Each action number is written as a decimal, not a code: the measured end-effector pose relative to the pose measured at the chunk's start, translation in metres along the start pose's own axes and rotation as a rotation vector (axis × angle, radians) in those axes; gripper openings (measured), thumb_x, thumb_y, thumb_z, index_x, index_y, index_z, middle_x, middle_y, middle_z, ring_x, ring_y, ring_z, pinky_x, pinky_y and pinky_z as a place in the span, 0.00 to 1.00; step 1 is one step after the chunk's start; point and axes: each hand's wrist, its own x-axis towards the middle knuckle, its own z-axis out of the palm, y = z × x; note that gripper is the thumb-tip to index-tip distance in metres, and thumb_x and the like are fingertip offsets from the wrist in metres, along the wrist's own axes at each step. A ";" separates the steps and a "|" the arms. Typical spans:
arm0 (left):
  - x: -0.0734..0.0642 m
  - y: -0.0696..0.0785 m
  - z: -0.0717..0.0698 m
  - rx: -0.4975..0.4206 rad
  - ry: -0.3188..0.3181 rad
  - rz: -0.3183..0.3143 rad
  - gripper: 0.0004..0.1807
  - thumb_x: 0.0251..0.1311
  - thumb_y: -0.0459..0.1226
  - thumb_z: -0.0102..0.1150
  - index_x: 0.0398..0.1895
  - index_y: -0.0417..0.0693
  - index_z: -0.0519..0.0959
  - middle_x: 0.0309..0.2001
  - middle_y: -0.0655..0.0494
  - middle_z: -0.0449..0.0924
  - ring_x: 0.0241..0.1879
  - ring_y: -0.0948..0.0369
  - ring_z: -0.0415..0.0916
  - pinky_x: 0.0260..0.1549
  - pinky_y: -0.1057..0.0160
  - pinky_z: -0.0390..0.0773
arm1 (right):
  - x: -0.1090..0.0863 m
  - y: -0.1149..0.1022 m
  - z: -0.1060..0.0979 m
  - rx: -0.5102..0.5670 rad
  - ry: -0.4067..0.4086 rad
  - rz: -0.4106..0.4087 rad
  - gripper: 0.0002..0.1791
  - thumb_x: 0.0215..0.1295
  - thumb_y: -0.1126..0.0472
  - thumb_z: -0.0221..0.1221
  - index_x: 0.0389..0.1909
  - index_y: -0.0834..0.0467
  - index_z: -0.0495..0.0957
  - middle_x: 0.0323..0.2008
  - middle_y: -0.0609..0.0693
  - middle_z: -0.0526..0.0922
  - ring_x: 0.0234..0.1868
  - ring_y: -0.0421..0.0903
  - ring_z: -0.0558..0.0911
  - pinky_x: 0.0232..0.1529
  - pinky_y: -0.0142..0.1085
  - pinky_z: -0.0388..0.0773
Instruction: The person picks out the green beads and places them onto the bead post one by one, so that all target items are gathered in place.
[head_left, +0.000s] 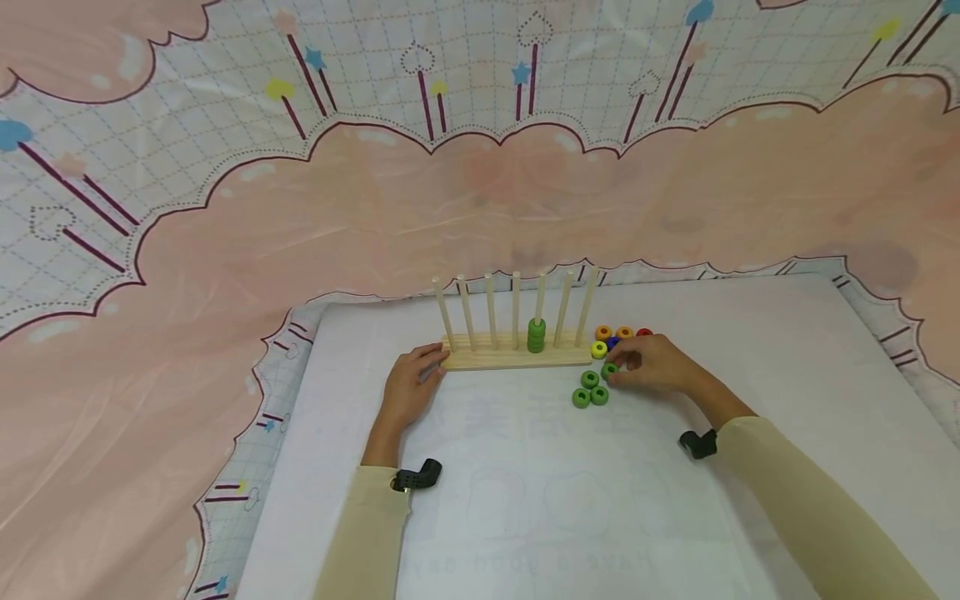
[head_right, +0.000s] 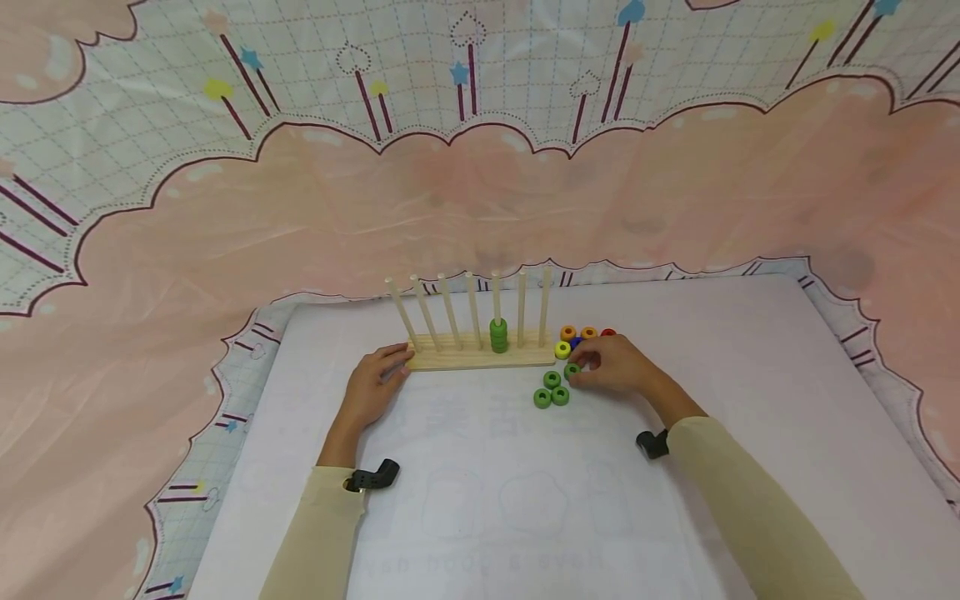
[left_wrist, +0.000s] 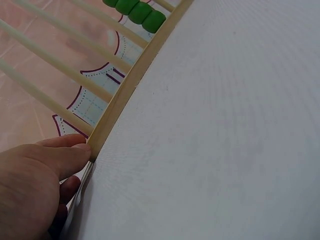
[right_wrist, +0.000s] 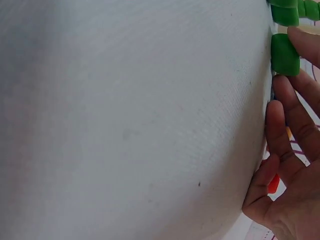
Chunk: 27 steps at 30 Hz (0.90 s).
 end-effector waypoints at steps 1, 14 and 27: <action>0.000 0.000 0.000 -0.001 -0.001 -0.002 0.18 0.70 0.37 0.61 0.61 0.47 0.83 0.67 0.51 0.78 0.65 0.47 0.72 0.65 0.45 0.70 | 0.000 0.000 0.000 -0.002 -0.001 0.002 0.18 0.59 0.50 0.73 0.48 0.51 0.86 0.36 0.44 0.83 0.39 0.45 0.76 0.40 0.35 0.76; 0.000 -0.001 0.001 0.007 -0.013 -0.015 0.18 0.72 0.38 0.60 0.62 0.48 0.82 0.68 0.52 0.77 0.65 0.48 0.72 0.65 0.45 0.70 | 0.000 0.002 -0.004 0.009 -0.021 -0.002 0.19 0.59 0.49 0.73 0.49 0.51 0.86 0.35 0.44 0.83 0.38 0.45 0.77 0.39 0.36 0.77; 0.000 0.000 -0.001 -0.009 -0.003 0.003 0.18 0.70 0.37 0.61 0.61 0.47 0.83 0.67 0.51 0.78 0.64 0.47 0.72 0.65 0.45 0.70 | -0.002 0.000 -0.016 0.024 -0.007 -0.005 0.18 0.58 0.51 0.73 0.47 0.53 0.86 0.38 0.46 0.85 0.41 0.44 0.81 0.47 0.40 0.81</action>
